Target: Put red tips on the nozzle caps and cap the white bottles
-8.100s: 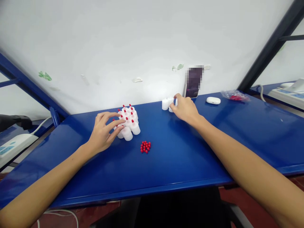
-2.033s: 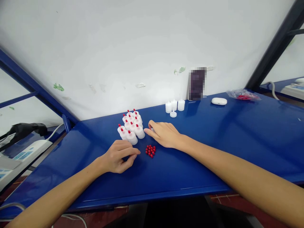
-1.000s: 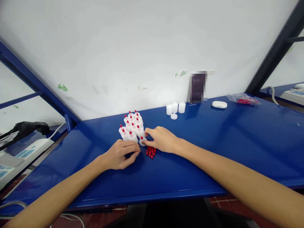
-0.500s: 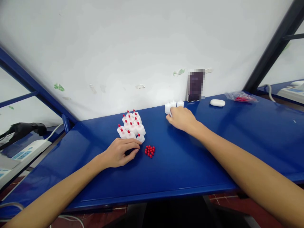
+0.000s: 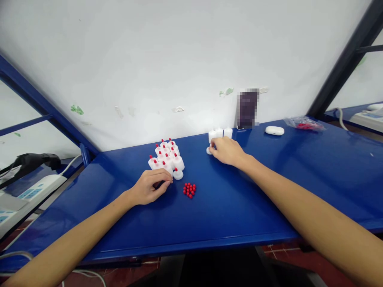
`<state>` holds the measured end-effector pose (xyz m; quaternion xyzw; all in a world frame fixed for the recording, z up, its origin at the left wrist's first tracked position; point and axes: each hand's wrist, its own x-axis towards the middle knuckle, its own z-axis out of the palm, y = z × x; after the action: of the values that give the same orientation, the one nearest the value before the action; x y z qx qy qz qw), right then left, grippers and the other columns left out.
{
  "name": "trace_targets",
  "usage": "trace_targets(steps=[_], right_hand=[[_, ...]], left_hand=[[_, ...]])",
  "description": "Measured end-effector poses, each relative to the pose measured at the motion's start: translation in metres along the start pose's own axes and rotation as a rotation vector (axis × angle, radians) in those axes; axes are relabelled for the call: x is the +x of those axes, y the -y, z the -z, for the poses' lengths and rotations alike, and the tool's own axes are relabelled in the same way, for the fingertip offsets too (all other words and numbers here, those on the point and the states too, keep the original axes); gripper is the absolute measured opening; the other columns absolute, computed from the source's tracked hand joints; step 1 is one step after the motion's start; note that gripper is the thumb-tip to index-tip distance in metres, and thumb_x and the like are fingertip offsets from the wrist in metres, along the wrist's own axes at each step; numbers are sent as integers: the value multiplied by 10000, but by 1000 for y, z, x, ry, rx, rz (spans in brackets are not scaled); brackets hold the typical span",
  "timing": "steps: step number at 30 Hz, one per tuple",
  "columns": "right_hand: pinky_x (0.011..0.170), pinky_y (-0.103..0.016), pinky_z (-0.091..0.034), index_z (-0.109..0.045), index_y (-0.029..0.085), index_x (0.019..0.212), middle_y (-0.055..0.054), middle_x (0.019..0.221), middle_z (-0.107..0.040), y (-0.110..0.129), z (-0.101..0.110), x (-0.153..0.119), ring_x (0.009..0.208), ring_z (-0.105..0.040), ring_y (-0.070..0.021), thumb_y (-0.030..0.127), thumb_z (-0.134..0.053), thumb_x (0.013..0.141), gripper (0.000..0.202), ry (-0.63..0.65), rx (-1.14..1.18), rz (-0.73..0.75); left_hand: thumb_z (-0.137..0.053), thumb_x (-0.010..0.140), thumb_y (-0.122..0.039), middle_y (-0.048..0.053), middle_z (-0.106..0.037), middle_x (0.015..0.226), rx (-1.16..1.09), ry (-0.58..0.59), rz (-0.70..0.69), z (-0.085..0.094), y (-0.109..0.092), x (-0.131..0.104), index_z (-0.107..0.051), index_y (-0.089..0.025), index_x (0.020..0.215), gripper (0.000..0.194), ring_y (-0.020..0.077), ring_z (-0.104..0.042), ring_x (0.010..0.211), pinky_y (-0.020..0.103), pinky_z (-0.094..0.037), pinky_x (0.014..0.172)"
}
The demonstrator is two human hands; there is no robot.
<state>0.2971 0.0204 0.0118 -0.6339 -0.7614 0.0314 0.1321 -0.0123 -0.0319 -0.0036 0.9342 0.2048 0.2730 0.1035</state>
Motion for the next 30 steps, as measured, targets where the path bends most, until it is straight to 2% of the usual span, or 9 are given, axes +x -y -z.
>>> trace_targets(steps=[3, 5, 9, 12, 16, 22, 24, 26, 30], right_hand=[[618, -277, -371, -671, 179, 985, -44, 774, -704, 17, -3, -7, 693, -628, -181, 349, -514, 920, 240, 40, 153, 177], [643, -279, -376, -670, 178, 982, -17, 716, -684, 29, -4, -14, 645, -608, -165, 371, -514, 923, 256, 34, 193, 243], [666, -294, -391, -651, 171, 1143, -4, 655, -660, 44, -6, -22, 624, -607, -182, 421, -537, 910, 361, 13, 174, 253], [645, -298, -398, -621, 177, 1250, -37, 718, -686, 43, -9, -23, 682, -641, -216, 438, -567, 887, 451, 58, 136, 245], [626, -303, -386, -644, 215, 1170, -66, 833, -697, 40, -10, -23, 742, -653, -240, 437, -537, 905, 362, 75, 44, 226], [690, -318, -411, -541, 167, 1009, -117, 1087, -596, 47, -5, -30, 793, -590, -204, 395, -335, 1004, 308, -116, 121, 365], [699, -320, -410, -518, 170, 981, -111, 1057, -585, 51, -2, -32, 787, -566, -199, 404, -349, 997, 289, -146, 184, 413], [668, -306, -396, -507, 181, 962, -82, 980, -600, 55, 1, -36, 737, -544, -184, 423, -430, 957, 254, -119, 264, 459], [605, -271, -342, -511, 204, 955, -4, 786, -619, 64, 6, -44, 620, -507, -149, 396, -618, 804, 267, -39, 342, 492]], left_hand=[[-492, 928, -156, 56, -680, 834, 4, 36, -12, -1, -7, 1, -644, -156, 902, 154, 134, -621, 733, 236, -484, 677], [-485, 938, -175, 44, -662, 800, 16, 96, -4, -2, -14, 3, -657, -159, 935, 173, 121, -590, 674, 224, -458, 631], [-481, 965, -216, 31, -634, 802, 51, 189, 2, -5, -23, 6, -663, -165, 1062, 212, 108, -542, 623, 221, -430, 599], [-464, 994, -244, 43, -640, 869, 63, 238, 8, -4, -25, 7, -649, -179, 1146, 248, 112, -563, 665, 221, -450, 636], [-446, 1018, -268, 52, -633, 909, 60, 283, 15, -3, -25, 7, -636, -198, 1215, 282, 124, -594, 726, 222, -466, 680], [-519, 985, -273, 32, -615, 872, -47, 313, 99, 0, -26, 10, -654, -186, 1130, 216, 111, -547, 678, 223, -449, 668], [-528, 974, -253, 12, -595, 821, -94, 313, 136, 1, -27, 12, -657, -183, 1063, 171, 103, -519, 654, 212, -430, 641], [-542, 960, -242, -11, -566, 750, -132, 315, 171, 3, -27, 13, -649, -178, 986, 128, 95, -492, 624, 200, -409, 607], [-619, 913, -268, -55, -498, 639, -167, 368, 229, 4, -27, 12, -620, -170, 868, 107, 75, -425, 548, 194, -359, 547]])
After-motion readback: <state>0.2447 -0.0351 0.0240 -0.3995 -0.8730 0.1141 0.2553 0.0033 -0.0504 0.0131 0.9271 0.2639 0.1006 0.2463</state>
